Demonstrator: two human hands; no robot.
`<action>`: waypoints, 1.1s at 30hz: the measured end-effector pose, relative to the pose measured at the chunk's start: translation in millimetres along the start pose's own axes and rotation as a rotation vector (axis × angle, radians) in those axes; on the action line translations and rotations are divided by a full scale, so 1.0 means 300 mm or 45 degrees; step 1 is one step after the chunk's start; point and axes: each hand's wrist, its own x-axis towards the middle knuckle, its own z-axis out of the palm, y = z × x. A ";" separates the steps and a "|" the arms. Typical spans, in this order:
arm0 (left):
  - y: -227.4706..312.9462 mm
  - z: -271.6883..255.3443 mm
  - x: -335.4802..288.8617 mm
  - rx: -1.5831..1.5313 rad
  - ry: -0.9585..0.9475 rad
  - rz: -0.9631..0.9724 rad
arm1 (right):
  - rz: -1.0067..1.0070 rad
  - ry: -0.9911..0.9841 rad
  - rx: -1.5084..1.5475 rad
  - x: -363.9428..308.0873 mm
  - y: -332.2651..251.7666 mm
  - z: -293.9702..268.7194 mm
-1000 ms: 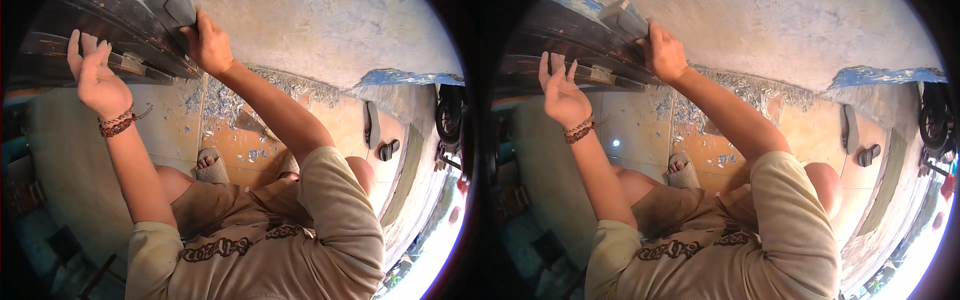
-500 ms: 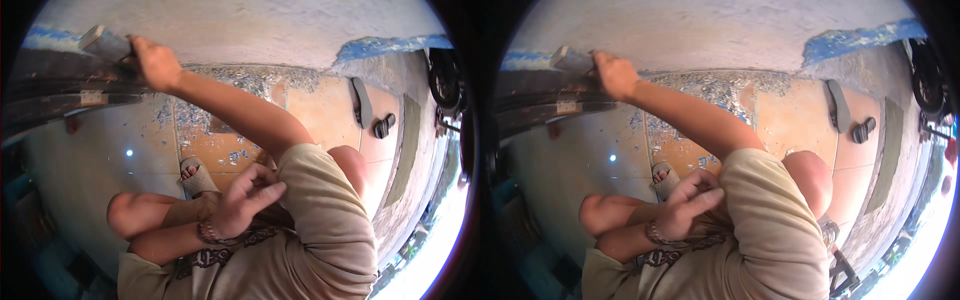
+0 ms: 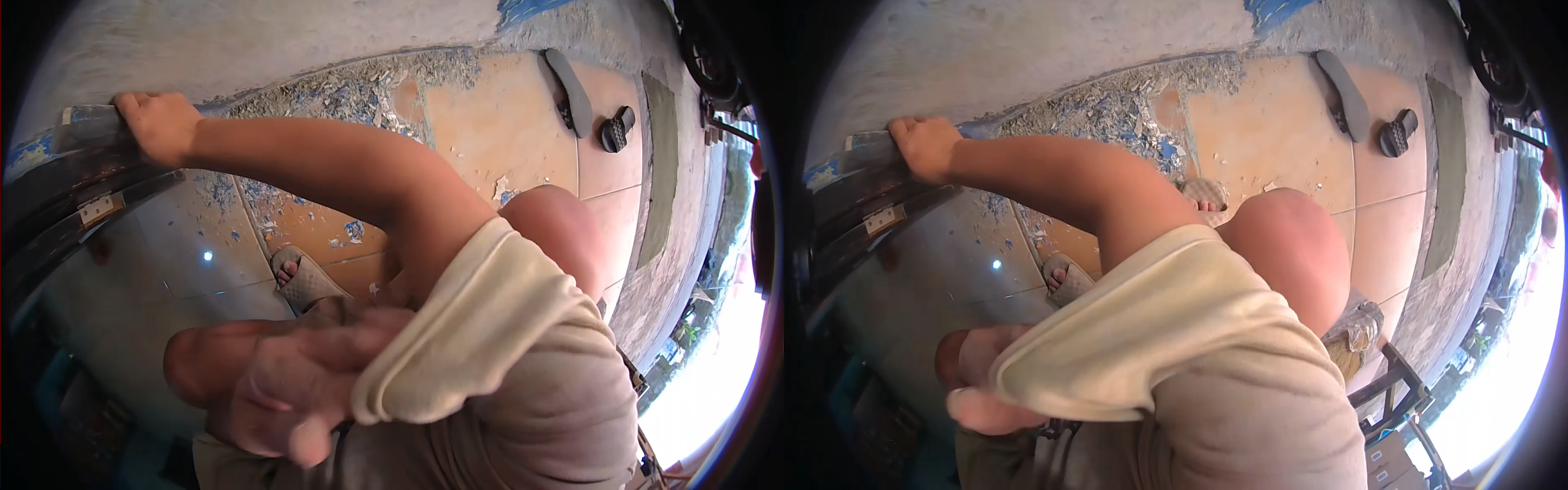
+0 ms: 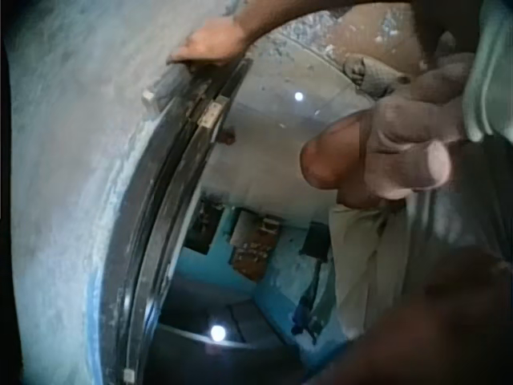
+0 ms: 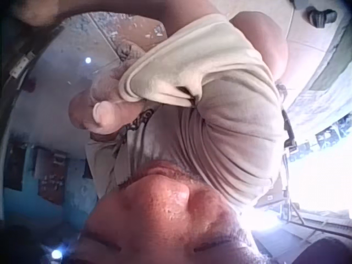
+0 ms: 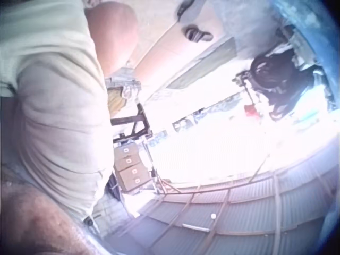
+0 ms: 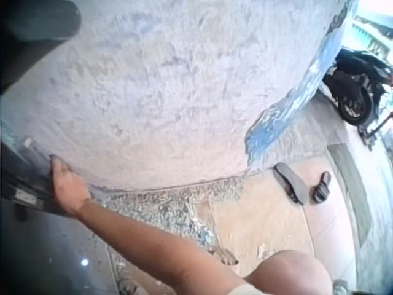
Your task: The person scrapes blue paint from the bottom of a wall using a putty knife and then sands the surface with a sanding block.
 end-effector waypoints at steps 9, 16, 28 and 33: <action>-0.043 0.030 -0.048 -0.194 -0.024 -0.373 | 0.082 0.040 -0.021 -0.012 0.011 0.009; -0.075 0.029 -0.050 -0.358 -0.034 -0.303 | 0.074 0.006 -0.053 0.002 -0.008 0.021; -0.019 -0.130 -0.035 -0.388 -0.246 -0.285 | 0.373 0.254 0.067 -0.155 0.092 0.101; -0.071 -0.357 -0.171 0.518 1.481 -0.283 | 0.382 0.149 0.014 -0.431 0.164 0.125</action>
